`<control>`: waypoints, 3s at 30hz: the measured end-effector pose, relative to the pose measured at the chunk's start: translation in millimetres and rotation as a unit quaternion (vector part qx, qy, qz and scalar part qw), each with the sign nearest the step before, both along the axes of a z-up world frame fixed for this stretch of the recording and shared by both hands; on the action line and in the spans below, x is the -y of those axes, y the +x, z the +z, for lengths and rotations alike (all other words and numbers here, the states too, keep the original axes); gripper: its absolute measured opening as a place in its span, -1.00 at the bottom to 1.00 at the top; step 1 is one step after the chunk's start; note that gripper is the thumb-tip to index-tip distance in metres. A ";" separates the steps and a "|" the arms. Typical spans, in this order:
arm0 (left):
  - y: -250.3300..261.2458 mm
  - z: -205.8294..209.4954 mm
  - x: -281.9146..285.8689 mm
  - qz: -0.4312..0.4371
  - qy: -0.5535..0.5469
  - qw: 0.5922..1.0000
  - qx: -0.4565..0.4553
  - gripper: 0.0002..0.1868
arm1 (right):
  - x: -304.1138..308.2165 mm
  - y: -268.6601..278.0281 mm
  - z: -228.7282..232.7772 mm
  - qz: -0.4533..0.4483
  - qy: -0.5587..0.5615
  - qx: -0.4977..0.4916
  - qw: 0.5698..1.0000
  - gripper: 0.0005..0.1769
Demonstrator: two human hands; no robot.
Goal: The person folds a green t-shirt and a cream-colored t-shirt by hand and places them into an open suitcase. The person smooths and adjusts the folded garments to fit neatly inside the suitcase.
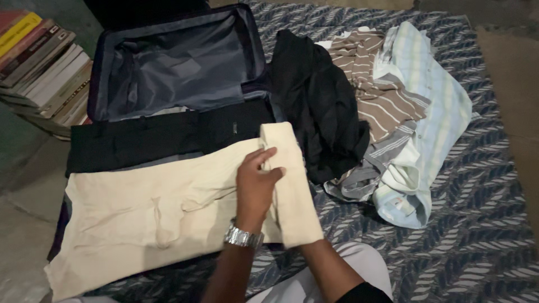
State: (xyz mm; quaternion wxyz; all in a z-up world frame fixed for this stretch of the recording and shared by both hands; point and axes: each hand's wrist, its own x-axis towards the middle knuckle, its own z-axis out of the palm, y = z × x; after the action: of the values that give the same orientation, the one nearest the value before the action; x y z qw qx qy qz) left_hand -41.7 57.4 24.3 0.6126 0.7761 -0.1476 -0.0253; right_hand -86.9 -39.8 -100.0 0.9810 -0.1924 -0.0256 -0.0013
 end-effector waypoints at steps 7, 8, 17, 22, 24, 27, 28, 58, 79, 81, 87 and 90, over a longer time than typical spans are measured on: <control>1.4 -9.6 -34.7 0.046 0.051 0.996 0.062 -0.50 | -4.2 32.3 12.1 0.028 0.078 0.027 0.996 0.03; 2.8 -13.1 -36.8 0.055 0.056 0.996 0.052 -0.50 | -5.1 33.5 13.2 0.030 0.086 0.022 0.996 0.03; 3.3 -27.6 -40.7 0.075 0.178 0.969 0.153 -0.51 | -2.7 32.5 11.8 0.059 0.113 0.016 0.992 0.09; 25.4 -4.0 -18.9 0.071 0.215 0.905 0.359 -0.61 | -3.9 32.9 16.8 0.019 0.126 -0.013 0.992 0.00; 56.3 9.8 0.1 -0.001 0.201 0.901 0.384 -0.62 | -5.2 31.5 19.1 0.010 0.103 -0.032 0.994 -0.02; 101.5 24.2 36.6 -0.138 0.330 0.867 0.346 -0.61 | -4.7 31.8 19.8 0.009 0.072 -0.026 0.997 -0.05; 113.4 26.4 46.5 -0.189 0.399 0.834 0.330 -0.62 | -4.5 31.5 18.3 0.010 0.064 -0.019 0.998 -0.07; 190.5 -3.3 37.5 -0.396 0.149 0.905 -0.038 -0.58 | 30.4 12.6 57.4 0.016 -0.302 -0.175 0.937 -0.36; 182.5 -12.0 37.0 -0.494 0.209 0.842 0.065 -0.45 | 57.9 -35.8 99.5 0.039 -0.628 -0.013 0.777 0.34; 178.6 -17.3 36.0 -0.499 0.211 0.837 0.073 -0.39 | 53.9 -38.2 98.6 0.040 -0.579 -0.030 0.814 0.34; 163.5 -27.3 33.9 -0.512 0.179 0.839 0.034 -0.39 | 46.6 -59.3 91.0 0.016 -0.542 -0.097 0.834 0.26; 151.0 -36.8 41.6 -0.527 0.176 0.830 0.056 -0.39 | 47.3 -80.5 78.6 0.001 -0.537 -0.089 0.839 0.20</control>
State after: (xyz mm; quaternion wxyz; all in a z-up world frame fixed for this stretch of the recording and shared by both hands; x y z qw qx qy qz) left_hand 109.3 15.8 -12.5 0.3504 0.6753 -0.5611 -0.3261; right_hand -167.4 -87.1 -21.4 0.7215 -0.6886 0.0651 0.0307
